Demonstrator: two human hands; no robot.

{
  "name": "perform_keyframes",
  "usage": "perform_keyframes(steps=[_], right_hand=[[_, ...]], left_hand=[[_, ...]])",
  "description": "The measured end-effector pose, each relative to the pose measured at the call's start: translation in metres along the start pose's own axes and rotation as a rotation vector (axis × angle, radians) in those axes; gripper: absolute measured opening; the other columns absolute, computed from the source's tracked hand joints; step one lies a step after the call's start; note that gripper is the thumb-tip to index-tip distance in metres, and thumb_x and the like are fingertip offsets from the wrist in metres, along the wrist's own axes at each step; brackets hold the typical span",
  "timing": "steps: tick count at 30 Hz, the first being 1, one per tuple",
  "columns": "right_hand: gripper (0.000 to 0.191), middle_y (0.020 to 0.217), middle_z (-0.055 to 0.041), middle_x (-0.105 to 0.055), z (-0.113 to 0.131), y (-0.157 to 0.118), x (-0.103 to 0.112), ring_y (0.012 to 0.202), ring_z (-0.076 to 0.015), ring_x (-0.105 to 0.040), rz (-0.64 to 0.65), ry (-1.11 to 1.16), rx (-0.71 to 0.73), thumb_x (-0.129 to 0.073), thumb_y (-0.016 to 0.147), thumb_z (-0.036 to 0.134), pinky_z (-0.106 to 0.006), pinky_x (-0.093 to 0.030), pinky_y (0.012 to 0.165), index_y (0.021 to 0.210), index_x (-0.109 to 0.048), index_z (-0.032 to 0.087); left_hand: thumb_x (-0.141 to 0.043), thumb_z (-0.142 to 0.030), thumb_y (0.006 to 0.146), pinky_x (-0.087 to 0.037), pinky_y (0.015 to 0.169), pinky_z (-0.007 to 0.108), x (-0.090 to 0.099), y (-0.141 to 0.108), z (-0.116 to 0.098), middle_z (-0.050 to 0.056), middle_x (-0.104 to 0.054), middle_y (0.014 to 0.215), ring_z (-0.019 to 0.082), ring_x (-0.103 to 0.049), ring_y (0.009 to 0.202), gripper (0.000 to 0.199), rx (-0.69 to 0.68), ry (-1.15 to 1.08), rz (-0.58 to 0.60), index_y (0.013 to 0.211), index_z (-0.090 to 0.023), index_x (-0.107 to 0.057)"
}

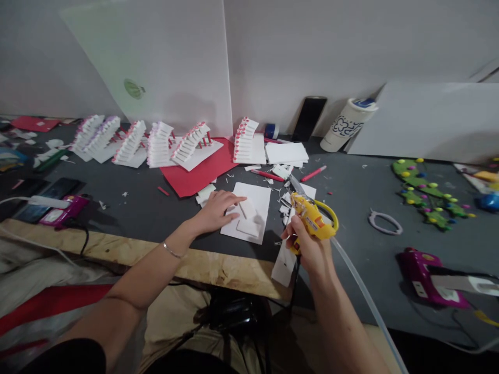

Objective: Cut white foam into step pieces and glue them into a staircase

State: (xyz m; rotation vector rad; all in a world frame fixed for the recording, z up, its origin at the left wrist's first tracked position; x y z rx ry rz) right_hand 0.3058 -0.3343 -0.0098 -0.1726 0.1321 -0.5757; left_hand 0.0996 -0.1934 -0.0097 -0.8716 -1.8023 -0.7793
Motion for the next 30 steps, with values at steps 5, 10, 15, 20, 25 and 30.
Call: perform_keyframes(steps=[5,10,15,20,25,30], right_hand=[[0.051,0.057,0.0049,-0.055,0.006,0.001,-0.007,0.049,-0.013,-0.06,-0.022,0.044,-0.02,-0.081,0.06,0.063,-0.019,-0.042,0.034,0.08,-0.059,0.022],[0.053,0.069,0.0,-0.066,0.002,-0.002,-0.011,0.066,-0.0205,-0.071,0.045,0.068,-0.08,-0.083,0.058,0.063,-0.023,-0.053,0.042,0.083,-0.062,0.021],[0.051,0.074,-0.0033,-0.071,-0.005,-0.003,-0.012,0.076,-0.026,-0.075,0.129,0.08,-0.172,-0.082,0.059,0.065,-0.033,-0.063,0.056,0.079,-0.064,0.021],[0.047,0.071,-0.0027,-0.07,-0.012,-0.003,-0.008,0.074,-0.0277,-0.075,0.091,0.117,-0.207,-0.083,0.058,0.062,-0.033,-0.062,0.05,0.078,-0.066,0.023],[0.048,0.071,-0.0025,-0.069,-0.014,-0.002,-0.005,0.071,-0.0272,-0.074,0.094,0.121,-0.197,-0.081,0.059,0.064,-0.032,-0.06,0.048,0.075,-0.066,0.022],[0.044,0.07,-0.004,-0.069,-0.013,0.0,-0.003,0.07,-0.0277,-0.074,0.062,0.141,-0.199,-0.083,0.059,0.061,-0.032,-0.058,0.046,0.074,-0.068,0.023]], left_hand=[[-0.043,-0.002,0.091,-0.033,0.099,0.041,0.0,0.023,-0.007,0.006,-0.056,0.142,0.025,-0.044,0.132,0.052,-0.186,0.195,0.002,0.132,-0.03,-0.057],[-0.052,-0.013,0.094,-0.038,0.089,0.037,0.0,0.044,-0.011,0.008,-0.071,0.112,0.024,-0.056,0.11,0.022,-0.272,0.296,0.13,0.106,-0.021,-0.068],[-0.063,-0.026,0.091,-0.042,0.089,0.037,0.014,0.032,-0.003,0.012,-0.066,0.113,0.025,-0.058,0.107,0.029,-0.138,0.158,0.005,0.118,-0.017,-0.065],[-0.057,-0.045,0.093,-0.048,0.092,0.036,0.009,0.014,-0.01,0.012,-0.066,0.115,0.022,-0.061,0.106,0.043,-0.228,-0.209,0.029,0.125,-0.017,-0.061],[-0.058,-0.049,0.091,-0.051,0.091,0.038,-0.003,0.016,-0.004,0.012,-0.067,0.113,0.023,-0.063,0.105,0.042,-0.221,-0.255,0.047,0.117,-0.018,-0.067],[-0.06,-0.048,0.09,-0.053,0.09,0.039,-0.008,0.016,0.001,0.011,-0.068,0.112,0.021,-0.065,0.103,0.039,-0.237,-0.285,0.069,0.115,-0.02,-0.069]])
Point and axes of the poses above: each hand's wrist, its own y-axis towards the middle knuckle, its own x-axis out of the back of the hand, z = x × y, the point moved 4 cm from there along y, towards the middle knuckle
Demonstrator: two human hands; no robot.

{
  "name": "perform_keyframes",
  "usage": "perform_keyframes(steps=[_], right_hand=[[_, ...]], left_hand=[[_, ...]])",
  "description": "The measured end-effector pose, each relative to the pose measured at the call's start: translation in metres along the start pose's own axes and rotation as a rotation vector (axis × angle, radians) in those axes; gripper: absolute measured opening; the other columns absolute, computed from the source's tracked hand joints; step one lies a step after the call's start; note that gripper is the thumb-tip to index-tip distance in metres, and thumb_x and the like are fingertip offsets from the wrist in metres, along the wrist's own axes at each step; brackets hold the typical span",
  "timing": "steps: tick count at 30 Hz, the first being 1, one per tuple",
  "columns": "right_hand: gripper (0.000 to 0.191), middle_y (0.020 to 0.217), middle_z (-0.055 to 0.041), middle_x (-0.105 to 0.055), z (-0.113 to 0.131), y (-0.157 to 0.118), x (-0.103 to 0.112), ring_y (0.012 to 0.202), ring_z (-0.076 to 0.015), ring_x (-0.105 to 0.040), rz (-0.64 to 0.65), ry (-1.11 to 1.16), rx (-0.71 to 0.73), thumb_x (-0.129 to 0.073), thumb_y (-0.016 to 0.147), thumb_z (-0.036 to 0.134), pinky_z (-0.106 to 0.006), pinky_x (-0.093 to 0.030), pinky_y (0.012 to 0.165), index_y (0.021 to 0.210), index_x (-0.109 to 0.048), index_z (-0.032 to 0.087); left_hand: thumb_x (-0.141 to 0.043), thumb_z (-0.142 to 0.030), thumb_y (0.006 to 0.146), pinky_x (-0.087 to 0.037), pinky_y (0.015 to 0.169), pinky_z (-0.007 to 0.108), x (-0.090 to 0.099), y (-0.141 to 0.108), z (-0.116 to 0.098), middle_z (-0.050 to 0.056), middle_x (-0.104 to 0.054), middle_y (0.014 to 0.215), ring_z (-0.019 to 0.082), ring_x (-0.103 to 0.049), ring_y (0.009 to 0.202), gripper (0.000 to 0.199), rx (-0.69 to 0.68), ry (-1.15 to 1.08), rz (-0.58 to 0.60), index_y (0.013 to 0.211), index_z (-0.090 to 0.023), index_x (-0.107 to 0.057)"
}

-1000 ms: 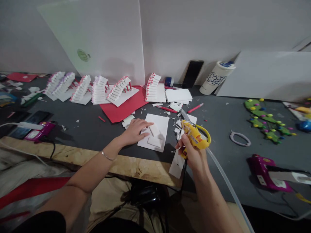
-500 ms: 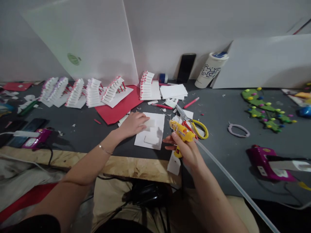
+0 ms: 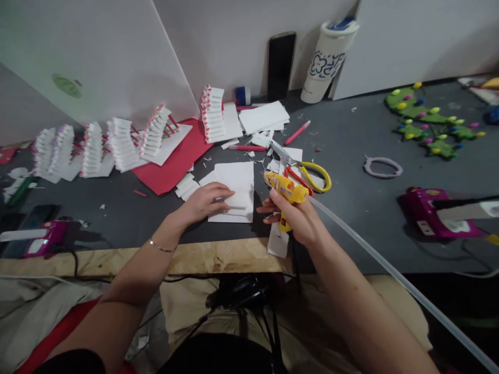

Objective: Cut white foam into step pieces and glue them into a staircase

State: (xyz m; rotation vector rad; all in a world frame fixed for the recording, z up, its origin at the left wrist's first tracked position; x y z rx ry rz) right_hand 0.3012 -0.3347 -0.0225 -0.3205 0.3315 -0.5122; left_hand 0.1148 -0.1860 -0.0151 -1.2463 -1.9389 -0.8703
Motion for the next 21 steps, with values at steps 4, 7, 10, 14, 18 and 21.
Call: perform_keyframes(steps=[4,7,10,14,18,21], right_hand=[[0.043,0.071,-0.003,-0.069,-0.0005,0.0004,0.0004,0.07,-0.0267,-0.074,0.004,-0.011,0.0,-0.082,0.06,0.06,-0.031,-0.058,0.047,0.076,-0.067,0.023],[0.044,0.07,-0.0018,-0.068,-0.0003,0.0002,-0.0001,0.069,-0.0248,-0.074,0.006,-0.019,-0.003,-0.082,0.061,0.059,-0.029,-0.058,0.046,0.079,-0.065,0.022],[0.043,0.07,-0.0005,-0.067,0.0003,-0.0003,-0.0014,0.069,-0.023,-0.074,0.013,-0.047,0.012,-0.079,0.065,0.058,-0.027,-0.058,0.047,0.083,-0.063,0.022],[0.043,0.074,-0.0008,-0.066,0.0004,-0.0008,-0.002,0.073,-0.0224,-0.075,0.014,-0.083,0.023,-0.075,0.07,0.059,-0.026,-0.059,0.048,0.088,-0.062,0.022],[0.046,0.074,-0.0009,-0.067,0.0015,-0.0013,-0.0019,0.073,-0.0225,-0.075,0.022,-0.086,0.023,-0.077,0.069,0.061,-0.026,-0.058,0.048,0.088,-0.062,0.021],[0.05,0.073,-0.0006,-0.067,0.0024,-0.002,-0.002,0.071,-0.0223,-0.074,0.032,-0.071,0.017,-0.079,0.065,0.062,-0.025,-0.058,0.048,0.086,-0.062,0.021]], left_hand=[[-0.063,-0.045,0.089,-0.053,0.088,0.037,0.0006,-0.0017,0.0002,0.01,-0.068,0.112,0.02,-0.065,0.102,0.036,0.008,-0.013,-0.006,0.114,-0.02,-0.069],[-0.066,-0.042,0.088,-0.054,0.088,0.036,-0.0003,-0.002,0.0008,0.01,-0.068,0.112,0.02,-0.065,0.1,0.033,0.016,-0.011,-0.01,0.113,-0.021,-0.069],[-0.068,-0.04,0.086,-0.054,0.087,0.037,-0.0023,-0.0015,0.0013,0.009,-0.068,0.111,0.02,-0.065,0.099,0.032,0.019,-0.003,-0.02,0.112,-0.021,-0.069],[-0.068,-0.04,0.086,-0.054,0.085,0.037,-0.0043,-0.0007,0.001,0.009,-0.068,0.11,0.019,-0.065,0.099,0.031,0.009,-0.002,-0.03,0.111,-0.021,-0.068],[-0.066,-0.042,0.087,-0.054,0.085,0.036,-0.0039,-0.0005,0.0004,0.01,-0.068,0.11,0.019,-0.066,0.099,0.033,-0.011,-0.009,-0.029,0.111,-0.02,-0.068],[-0.065,-0.043,0.088,-0.054,0.085,0.036,-0.0032,-0.0002,-0.0002,0.01,-0.068,0.111,0.02,-0.065,0.1,0.034,-0.02,-0.004,-0.024,0.112,-0.019,-0.068]])
Point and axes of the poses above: each hand's wrist, its own y-axis towards the middle knuckle, its own x-axis out of the back of the hand, z = x × y, the point moved 4 cm from there along y, towards the middle knuckle
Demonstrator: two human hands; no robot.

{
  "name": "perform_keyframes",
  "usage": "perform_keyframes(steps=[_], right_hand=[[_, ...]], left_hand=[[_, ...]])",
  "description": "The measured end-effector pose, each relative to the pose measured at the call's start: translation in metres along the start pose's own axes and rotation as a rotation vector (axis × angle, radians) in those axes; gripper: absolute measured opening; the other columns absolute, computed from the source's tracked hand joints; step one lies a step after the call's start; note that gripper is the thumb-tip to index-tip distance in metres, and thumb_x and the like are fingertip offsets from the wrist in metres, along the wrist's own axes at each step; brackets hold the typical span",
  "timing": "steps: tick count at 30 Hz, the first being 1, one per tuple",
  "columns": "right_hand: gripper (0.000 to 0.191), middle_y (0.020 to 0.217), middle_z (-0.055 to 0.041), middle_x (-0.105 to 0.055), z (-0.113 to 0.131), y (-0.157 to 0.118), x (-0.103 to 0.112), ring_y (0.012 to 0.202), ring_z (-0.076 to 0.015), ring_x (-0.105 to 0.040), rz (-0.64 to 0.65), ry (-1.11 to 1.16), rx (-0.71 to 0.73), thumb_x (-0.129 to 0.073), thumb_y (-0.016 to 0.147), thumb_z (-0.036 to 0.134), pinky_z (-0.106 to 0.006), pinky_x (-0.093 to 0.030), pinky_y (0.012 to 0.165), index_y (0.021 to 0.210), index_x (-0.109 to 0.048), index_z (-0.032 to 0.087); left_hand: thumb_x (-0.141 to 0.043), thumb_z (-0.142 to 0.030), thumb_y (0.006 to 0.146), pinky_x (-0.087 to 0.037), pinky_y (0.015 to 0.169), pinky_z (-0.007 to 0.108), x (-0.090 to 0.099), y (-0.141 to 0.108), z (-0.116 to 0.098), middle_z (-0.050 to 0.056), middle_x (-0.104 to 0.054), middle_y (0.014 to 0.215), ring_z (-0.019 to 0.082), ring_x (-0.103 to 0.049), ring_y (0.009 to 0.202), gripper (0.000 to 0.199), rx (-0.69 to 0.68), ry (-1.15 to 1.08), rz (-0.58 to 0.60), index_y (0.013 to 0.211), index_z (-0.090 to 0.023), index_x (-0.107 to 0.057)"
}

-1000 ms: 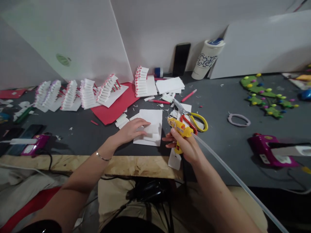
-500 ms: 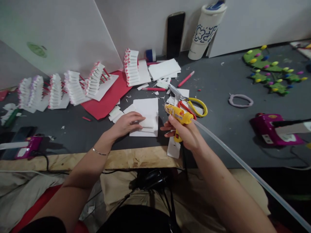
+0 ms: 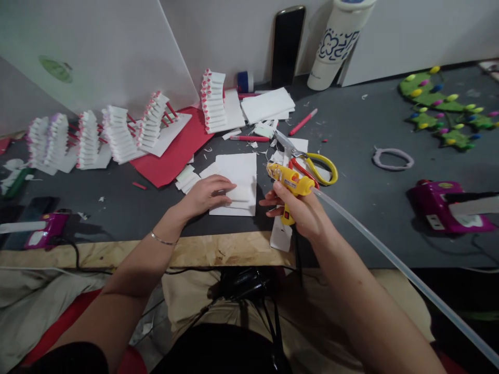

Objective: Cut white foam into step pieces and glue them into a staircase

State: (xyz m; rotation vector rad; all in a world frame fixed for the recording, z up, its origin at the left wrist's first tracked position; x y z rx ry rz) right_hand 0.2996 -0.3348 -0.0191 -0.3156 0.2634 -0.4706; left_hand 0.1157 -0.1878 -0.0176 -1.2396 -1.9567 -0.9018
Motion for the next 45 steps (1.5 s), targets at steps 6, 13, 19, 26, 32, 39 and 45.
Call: perform_keyframes(steps=[6,13,19,26,32,39,45], right_hand=[[0.045,0.073,0.0002,-0.067,0.001,-0.001,0.0,0.074,-0.0216,-0.075,0.018,-0.013,0.004,-0.077,0.07,0.06,-0.025,-0.06,0.049,0.087,-0.061,0.022],[0.046,0.071,0.0012,-0.066,-0.001,-0.001,0.0,0.072,-0.0212,-0.075,-0.001,0.008,-0.017,-0.079,0.067,0.06,-0.025,-0.06,0.047,0.086,-0.062,0.023],[0.048,0.07,0.0002,-0.067,0.0,0.0,0.0,0.07,-0.0219,-0.075,-0.015,0.001,-0.011,-0.08,0.064,0.063,-0.025,-0.06,0.046,0.083,-0.062,0.022],[0.043,0.075,-0.0034,-0.07,-0.006,-0.006,-0.007,0.083,-0.0289,-0.075,0.047,-0.027,0.038,-0.078,0.067,0.062,-0.029,-0.061,0.046,0.08,-0.067,0.023],[0.041,0.094,-0.007,-0.076,-0.024,-0.011,-0.016,0.093,-0.0326,-0.073,0.144,-0.221,0.06,-0.068,0.078,0.062,-0.039,-0.064,0.057,0.094,-0.072,0.025],[0.044,0.101,-0.0059,-0.076,-0.022,-0.013,-0.017,0.068,-0.0249,-0.074,0.127,-0.388,0.019,-0.062,0.082,0.061,-0.04,-0.062,0.06,0.102,-0.07,0.023],[0.044,0.102,-0.0048,-0.076,-0.024,-0.012,-0.017,0.07,-0.0247,-0.075,0.155,-0.416,0.02,-0.06,0.082,0.064,-0.04,-0.063,0.063,0.103,-0.068,0.026]], left_hand=[[-0.067,-0.037,0.087,-0.053,0.087,0.036,0.001,0.001,-0.003,0.01,-0.069,0.11,0.02,-0.065,0.101,0.031,0.01,0.002,0.007,0.111,-0.018,-0.069],[-0.068,-0.035,0.087,-0.053,0.088,0.038,0.001,0.001,-0.004,0.01,-0.069,0.112,0.021,-0.065,0.102,0.028,0.013,-0.006,0.016,0.111,-0.019,-0.069],[-0.07,-0.032,0.086,-0.053,0.088,0.037,0.0,0.001,-0.003,0.011,-0.069,0.112,0.021,-0.065,0.102,0.028,0.005,-0.005,0.016,0.11,-0.018,-0.069],[-0.072,-0.028,0.085,-0.052,0.088,0.037,-0.002,0.001,-0.002,0.009,-0.069,0.111,0.02,-0.064,0.103,0.026,0.028,-0.004,0.009,0.11,-0.02,-0.07],[-0.07,-0.029,0.086,-0.052,0.088,0.037,-0.002,0.002,-0.002,0.009,-0.069,0.109,0.02,-0.063,0.103,0.026,0.028,-0.022,0.017,0.11,-0.021,-0.07],[-0.067,-0.031,0.088,-0.052,0.088,0.037,-0.002,0.002,-0.001,0.009,-0.069,0.11,0.02,-0.063,0.103,0.027,0.014,-0.053,0.023,0.114,-0.022,-0.069],[-0.068,-0.029,0.088,-0.05,0.09,0.037,-0.002,0.003,-0.001,0.009,-0.068,0.111,0.02,-0.062,0.104,0.027,0.038,-0.076,0.023,0.114,-0.02,-0.069]])
Point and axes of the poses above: each hand's wrist, its own y-axis towards the middle knuckle, its own x-axis out of the back of the hand, z = x × y, the point moved 4 cm from there along y, towards the middle knuckle
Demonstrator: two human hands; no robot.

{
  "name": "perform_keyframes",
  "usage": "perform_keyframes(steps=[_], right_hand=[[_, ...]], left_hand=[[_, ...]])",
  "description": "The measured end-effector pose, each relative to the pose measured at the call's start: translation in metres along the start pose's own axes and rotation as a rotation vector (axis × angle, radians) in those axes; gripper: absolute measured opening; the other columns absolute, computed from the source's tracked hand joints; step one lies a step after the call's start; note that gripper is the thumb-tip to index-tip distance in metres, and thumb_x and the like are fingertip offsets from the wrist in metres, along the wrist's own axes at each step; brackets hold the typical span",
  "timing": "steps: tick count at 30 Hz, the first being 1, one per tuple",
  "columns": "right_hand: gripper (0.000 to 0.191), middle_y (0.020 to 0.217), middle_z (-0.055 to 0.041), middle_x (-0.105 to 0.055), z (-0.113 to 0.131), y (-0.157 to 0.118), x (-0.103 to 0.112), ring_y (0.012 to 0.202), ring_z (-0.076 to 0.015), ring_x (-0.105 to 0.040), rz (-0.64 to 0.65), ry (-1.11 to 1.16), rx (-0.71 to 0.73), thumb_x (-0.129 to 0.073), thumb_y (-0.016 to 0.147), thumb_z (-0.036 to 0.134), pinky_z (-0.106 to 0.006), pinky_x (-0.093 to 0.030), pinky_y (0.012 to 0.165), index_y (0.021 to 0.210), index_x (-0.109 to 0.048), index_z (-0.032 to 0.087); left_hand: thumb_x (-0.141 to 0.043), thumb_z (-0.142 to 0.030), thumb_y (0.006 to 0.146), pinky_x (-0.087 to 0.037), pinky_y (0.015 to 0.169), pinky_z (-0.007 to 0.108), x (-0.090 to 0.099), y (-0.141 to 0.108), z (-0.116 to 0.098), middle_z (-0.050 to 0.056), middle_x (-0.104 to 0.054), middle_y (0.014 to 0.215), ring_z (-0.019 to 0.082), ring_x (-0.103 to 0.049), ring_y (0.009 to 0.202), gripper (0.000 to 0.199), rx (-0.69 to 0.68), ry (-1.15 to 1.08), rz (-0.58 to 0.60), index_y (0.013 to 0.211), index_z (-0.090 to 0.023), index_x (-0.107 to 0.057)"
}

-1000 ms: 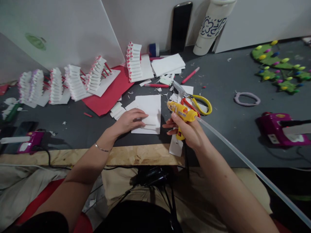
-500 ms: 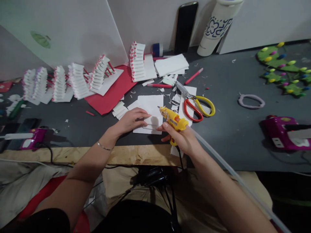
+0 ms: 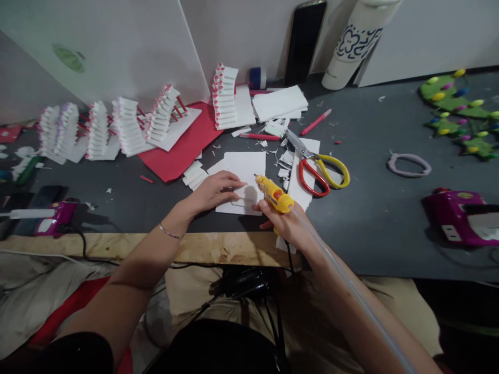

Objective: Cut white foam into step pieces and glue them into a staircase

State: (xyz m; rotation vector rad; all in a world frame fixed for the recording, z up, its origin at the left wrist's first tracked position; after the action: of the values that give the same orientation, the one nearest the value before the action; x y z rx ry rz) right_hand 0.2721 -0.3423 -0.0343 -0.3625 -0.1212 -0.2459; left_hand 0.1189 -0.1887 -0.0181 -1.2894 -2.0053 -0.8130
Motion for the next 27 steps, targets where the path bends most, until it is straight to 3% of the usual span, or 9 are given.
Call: perform_keyframes(steps=[4,10,18,27], right_hand=[[0.041,0.099,-0.0057,-0.076,-0.0016,0.0009,-0.0012,0.081,-0.0267,-0.075,0.016,0.034,0.013,-0.06,0.083,0.063,-0.039,-0.064,0.065,0.1,-0.068,0.026],[0.037,0.096,-0.0032,-0.076,-0.0015,0.0002,-0.0007,0.067,-0.0216,-0.074,-0.024,0.073,0.031,-0.064,0.082,0.057,-0.034,-0.062,0.053,0.099,-0.069,0.025],[0.037,0.087,-0.0045,-0.073,0.0016,0.0009,0.0024,0.093,-0.0284,-0.074,-0.048,0.246,0.035,-0.069,0.078,0.06,-0.031,-0.063,0.051,0.091,-0.071,0.025],[0.038,0.08,-0.004,-0.071,0.0057,0.0034,0.0061,0.092,-0.0312,-0.073,-0.094,0.293,0.051,-0.073,0.073,0.062,-0.033,-0.061,0.048,0.083,-0.067,0.026]], left_hand=[[-0.068,-0.029,0.088,-0.05,0.09,0.036,-0.0003,0.0,-0.0003,0.009,-0.067,0.112,0.02,-0.062,0.104,0.027,0.03,-0.011,0.017,0.114,-0.022,-0.069],[-0.069,-0.031,0.087,-0.05,0.09,0.037,-0.0005,0.0005,-0.0002,0.008,-0.067,0.111,0.021,-0.062,0.103,0.026,0.063,-0.018,0.019,0.112,-0.023,-0.07],[-0.072,-0.027,0.084,-0.051,0.091,0.037,0.001,0.0003,-0.0003,0.009,-0.067,0.113,0.021,-0.063,0.105,0.03,0.09,-0.035,0.018,0.114,-0.022,-0.07],[-0.062,-0.027,0.092,-0.05,0.092,0.037,-0.0018,-0.0013,0.0012,0.009,-0.067,0.11,0.02,-0.062,0.105,0.023,0.08,-0.045,-0.012,0.112,-0.02,-0.069]])
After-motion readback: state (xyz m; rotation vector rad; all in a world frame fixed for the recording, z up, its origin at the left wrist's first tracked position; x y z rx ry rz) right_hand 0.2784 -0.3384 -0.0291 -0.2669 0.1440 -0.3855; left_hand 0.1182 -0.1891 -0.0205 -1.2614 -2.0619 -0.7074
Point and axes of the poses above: each hand's wrist, its own y-axis towards the middle knuckle, its own x-axis out of the back of the hand, z = x × y, the point moved 4 cm from there along y, towards the middle knuckle
